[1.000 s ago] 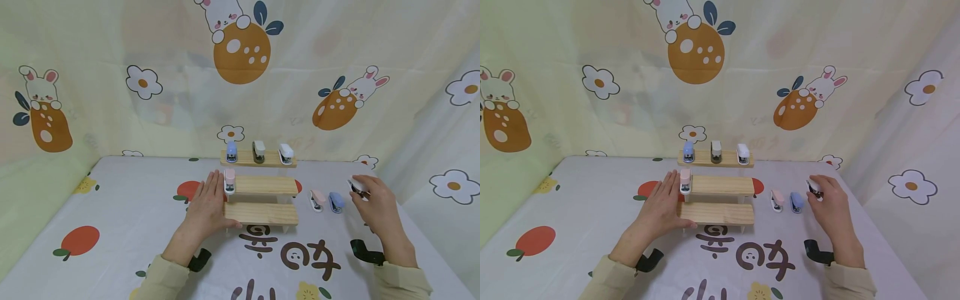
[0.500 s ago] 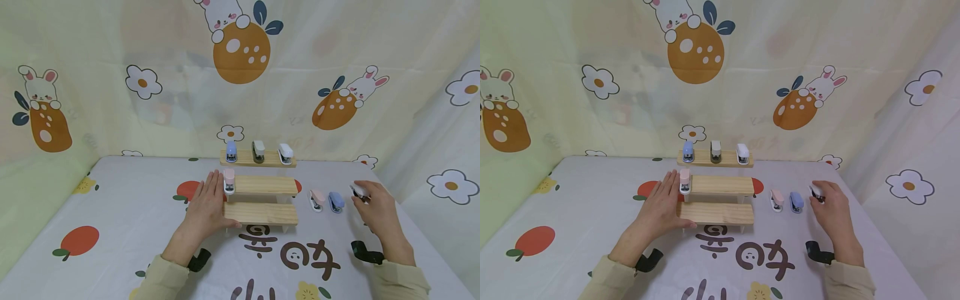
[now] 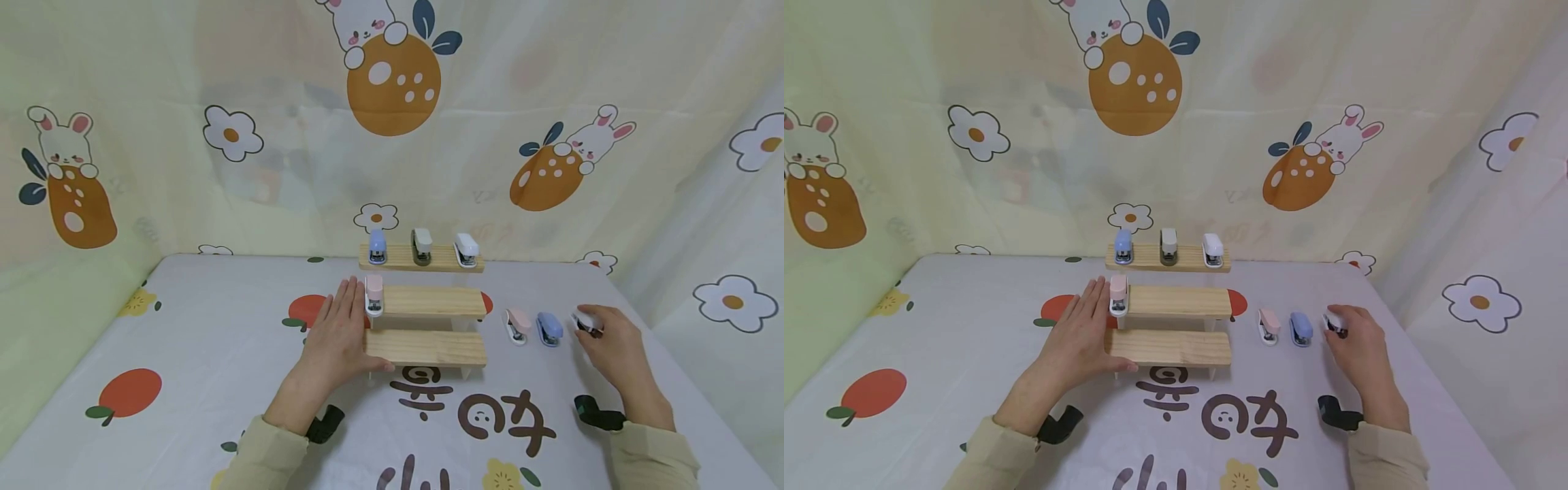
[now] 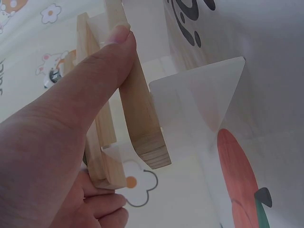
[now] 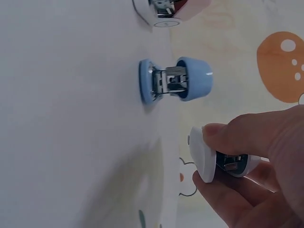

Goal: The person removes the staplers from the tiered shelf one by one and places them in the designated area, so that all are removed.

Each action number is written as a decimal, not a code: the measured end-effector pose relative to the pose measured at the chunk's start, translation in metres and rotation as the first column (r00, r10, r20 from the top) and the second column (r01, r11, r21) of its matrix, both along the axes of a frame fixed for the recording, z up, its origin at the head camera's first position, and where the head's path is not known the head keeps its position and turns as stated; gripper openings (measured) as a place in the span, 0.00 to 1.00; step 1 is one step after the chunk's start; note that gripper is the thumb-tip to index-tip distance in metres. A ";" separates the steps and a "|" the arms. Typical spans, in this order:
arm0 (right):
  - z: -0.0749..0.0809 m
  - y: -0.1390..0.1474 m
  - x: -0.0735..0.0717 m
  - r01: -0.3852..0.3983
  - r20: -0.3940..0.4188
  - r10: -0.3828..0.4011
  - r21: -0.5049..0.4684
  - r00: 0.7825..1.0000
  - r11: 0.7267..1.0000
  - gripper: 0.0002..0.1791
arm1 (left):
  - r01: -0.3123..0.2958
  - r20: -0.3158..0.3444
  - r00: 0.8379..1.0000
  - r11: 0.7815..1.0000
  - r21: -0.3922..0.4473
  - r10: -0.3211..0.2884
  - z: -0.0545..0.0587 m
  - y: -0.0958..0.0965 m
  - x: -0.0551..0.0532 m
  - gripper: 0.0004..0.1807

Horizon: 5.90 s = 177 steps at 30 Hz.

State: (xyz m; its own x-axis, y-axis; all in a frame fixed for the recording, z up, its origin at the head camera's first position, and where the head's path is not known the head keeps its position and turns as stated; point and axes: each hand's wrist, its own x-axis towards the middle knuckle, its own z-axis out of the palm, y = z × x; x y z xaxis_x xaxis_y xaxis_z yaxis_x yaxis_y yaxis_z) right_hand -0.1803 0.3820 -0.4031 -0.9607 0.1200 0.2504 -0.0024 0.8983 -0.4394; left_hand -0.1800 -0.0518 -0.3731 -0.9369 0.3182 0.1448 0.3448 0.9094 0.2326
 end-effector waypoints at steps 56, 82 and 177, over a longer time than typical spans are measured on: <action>-0.001 0.005 -0.004 -0.044 0.162 0.046 -0.015 0.986 0.999 0.29 | -0.007 0.011 1.000 1.000 0.010 0.007 0.001 0.001 -0.002 0.78; 0.047 -0.075 0.008 -0.159 -0.225 0.161 0.025 0.961 0.987 0.19 | -0.011 0.002 1.000 1.000 0.007 0.011 0.001 0.001 -0.002 0.78; 0.051 -0.259 -0.004 -0.570 -0.320 0.568 0.098 0.758 0.816 0.28 | 0.005 -0.008 1.000 1.000 0.004 -0.005 0.000 0.000 -0.001 0.77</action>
